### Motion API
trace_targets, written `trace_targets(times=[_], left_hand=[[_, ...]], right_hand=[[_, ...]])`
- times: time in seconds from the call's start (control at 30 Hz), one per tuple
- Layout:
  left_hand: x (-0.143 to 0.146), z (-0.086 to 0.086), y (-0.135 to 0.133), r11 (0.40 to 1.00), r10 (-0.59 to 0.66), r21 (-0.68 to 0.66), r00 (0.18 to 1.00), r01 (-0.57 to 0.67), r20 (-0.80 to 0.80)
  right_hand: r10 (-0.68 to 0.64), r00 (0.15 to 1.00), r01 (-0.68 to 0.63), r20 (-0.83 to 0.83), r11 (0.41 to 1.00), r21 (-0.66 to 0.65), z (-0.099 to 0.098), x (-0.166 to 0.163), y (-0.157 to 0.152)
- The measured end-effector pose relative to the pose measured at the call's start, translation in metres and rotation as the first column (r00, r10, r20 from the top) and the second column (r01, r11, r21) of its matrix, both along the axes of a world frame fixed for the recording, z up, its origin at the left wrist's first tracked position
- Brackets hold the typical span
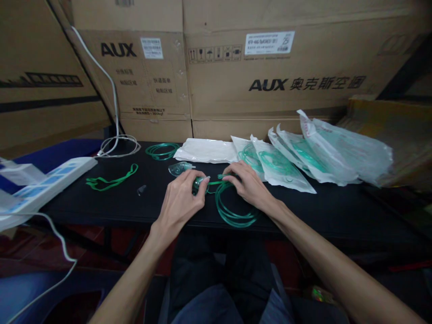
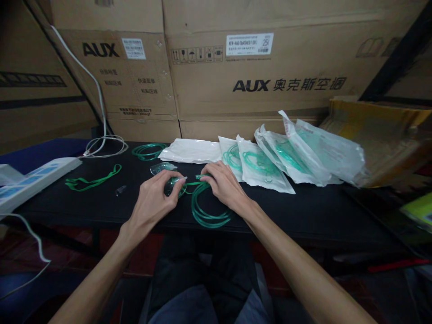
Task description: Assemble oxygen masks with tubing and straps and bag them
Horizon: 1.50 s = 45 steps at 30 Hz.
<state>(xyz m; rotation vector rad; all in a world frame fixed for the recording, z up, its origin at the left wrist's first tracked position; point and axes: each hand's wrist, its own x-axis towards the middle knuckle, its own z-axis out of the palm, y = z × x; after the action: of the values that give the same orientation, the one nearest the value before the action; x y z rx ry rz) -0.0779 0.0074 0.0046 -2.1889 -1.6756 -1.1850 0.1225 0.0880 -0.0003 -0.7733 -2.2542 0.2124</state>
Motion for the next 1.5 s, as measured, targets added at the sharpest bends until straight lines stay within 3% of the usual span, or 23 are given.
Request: trace_targets(times=[0.17, 0.27, 0.47, 0.57, 0.67, 0.77, 0.87, 0.97, 1.1, 1.2, 1.37, 1.5], left_hand=[[0.002, 0.003, -0.002, 0.989, 0.128, -0.062, 0.989, -0.132, -0.075], [0.002, 0.004, -0.002, 0.986, 0.134, -0.082, 0.985, -0.143, -0.109], [0.0, 0.004, 0.0, 0.997, 0.024, -0.067, 0.997, -0.029, -0.077], [0.004, 0.014, 0.002, 0.993, -0.11, -0.059, 0.991, 0.105, -0.074], [0.014, 0.029, 0.01, 0.961, -0.251, -0.165, 0.949, 0.221, -0.192], [0.028, 0.041, 0.024, 0.915, -0.365, -0.307, 0.861, 0.261, -0.354], [0.039, 0.047, 0.042, 0.869, -0.458, -0.425, 0.737, 0.252, -0.498], [0.044, 0.05, 0.054, 0.864, -0.476, -0.45, 0.664, 0.227, -0.577], [0.045, 0.05, 0.059, 0.882, -0.451, -0.418, 0.65, 0.218, -0.612], [0.047, 0.048, 0.057, 0.889, -0.439, -0.405, 0.645, 0.213, -0.625], [0.056, 0.048, 0.052, 0.91, -0.402, -0.353, 0.672, 0.219, -0.621], [0.059, 0.057, 0.048, 0.932, -0.354, -0.29, 0.717, 0.218, -0.6]], right_hand=[[0.046, 0.998, -0.046, 0.034, 0.999, 0.012, 0.001, -0.004, -0.002], [0.033, 0.999, -0.033, 0.033, 0.999, 0.01, 0.004, -0.002, -0.006], [0.011, 0.997, -0.01, -0.075, 1.0, 0.021, 0.018, 0.001, -0.009], [-0.043, 0.981, 0.051, -0.19, 0.998, 0.038, 0.026, 0.008, -0.013], [-0.14, 0.935, 0.152, -0.326, 0.988, 0.012, 0.031, 0.023, -0.037], [-0.277, 0.834, 0.201, -0.477, 0.958, -0.205, 0.031, 0.036, -0.076], [-0.291, 0.796, 0.032, -0.531, 0.896, -0.443, 0.036, 0.037, -0.106], [-0.229, 0.893, -0.002, -0.388, 0.859, -0.513, 0.043, 0.03, -0.116], [-0.231, 0.967, 0.124, -0.106, 0.795, -0.594, 0.038, 0.037, -0.117], [-0.29, 0.957, 0.222, -0.013, 0.759, -0.612, 0.022, 0.054, -0.121], [-0.56, 0.824, 0.481, -0.082, 0.77, -0.42, 0.007, 0.068, -0.109], [-0.561, 0.823, 0.506, -0.086, 0.794, -0.336, 0.005, 0.06, -0.092]])
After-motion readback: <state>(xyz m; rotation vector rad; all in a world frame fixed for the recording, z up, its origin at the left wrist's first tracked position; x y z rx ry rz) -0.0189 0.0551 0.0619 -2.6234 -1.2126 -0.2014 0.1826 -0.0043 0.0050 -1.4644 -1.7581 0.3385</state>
